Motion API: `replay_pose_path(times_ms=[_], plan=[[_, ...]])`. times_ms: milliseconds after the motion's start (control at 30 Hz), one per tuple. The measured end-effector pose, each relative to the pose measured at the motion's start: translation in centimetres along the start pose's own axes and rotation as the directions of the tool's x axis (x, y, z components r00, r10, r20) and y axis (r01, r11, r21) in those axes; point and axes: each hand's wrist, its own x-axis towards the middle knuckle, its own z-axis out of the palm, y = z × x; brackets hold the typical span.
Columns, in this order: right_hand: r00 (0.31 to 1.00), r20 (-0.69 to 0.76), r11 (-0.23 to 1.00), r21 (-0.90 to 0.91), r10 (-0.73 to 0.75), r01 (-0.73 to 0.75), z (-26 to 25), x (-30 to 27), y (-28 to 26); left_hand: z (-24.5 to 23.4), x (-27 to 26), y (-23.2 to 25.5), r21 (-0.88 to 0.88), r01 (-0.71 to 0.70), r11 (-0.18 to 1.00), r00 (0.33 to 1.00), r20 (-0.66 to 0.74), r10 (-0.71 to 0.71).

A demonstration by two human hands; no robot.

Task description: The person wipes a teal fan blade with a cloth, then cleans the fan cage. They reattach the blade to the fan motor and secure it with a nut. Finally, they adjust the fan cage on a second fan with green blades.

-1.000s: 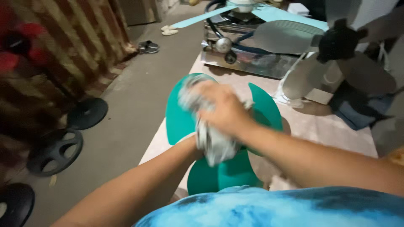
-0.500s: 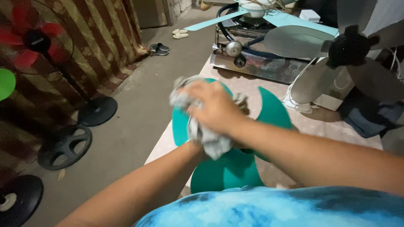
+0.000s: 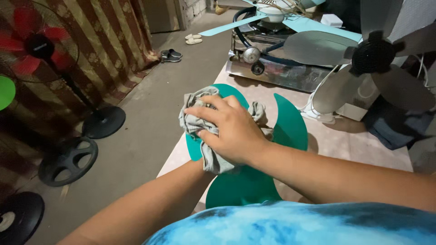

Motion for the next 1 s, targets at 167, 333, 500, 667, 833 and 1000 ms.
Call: replay_pose_path(times_ms=[167,333,500,667,833,1000], plan=[[0.998,-0.055,0.986,-0.163,-0.033,0.023,0.3,2.1,6.5,3.4,-0.3,2.1,0.603,0.413,0.683,0.91,-0.297,-0.288],[0.72,-0.073,0.688,0.373,0.69,-0.622,-5.2,5.7,19.3,3.0,-1.3,3.8,0.803,0.596,-0.011,0.772,-0.576,-0.268],[0.773,-0.147,0.447,0.874,0.617,-0.19,-13.8,3.9,22.5,1.2,-2.0,7.4,0.409,0.578,0.706,0.792,-0.491,-0.363],[0.69,-0.202,0.709,0.349,0.695,-0.613,-10.6,4.2,21.7,3.4,-0.7,10.5,0.376,0.458,0.805,0.862,-0.409,-0.299],[0.967,-0.253,0.929,-0.351,0.028,-0.118,-3.8,2.9,15.4,4.3,1.0,11.7,0.292,0.377,0.879,0.905,-0.316,-0.284],[0.985,-0.13,0.978,-0.192,-0.113,0.087,-3.2,2.5,12.5,3.4,0.7,11.8,0.265,0.312,0.912,0.902,-0.383,-0.197]])
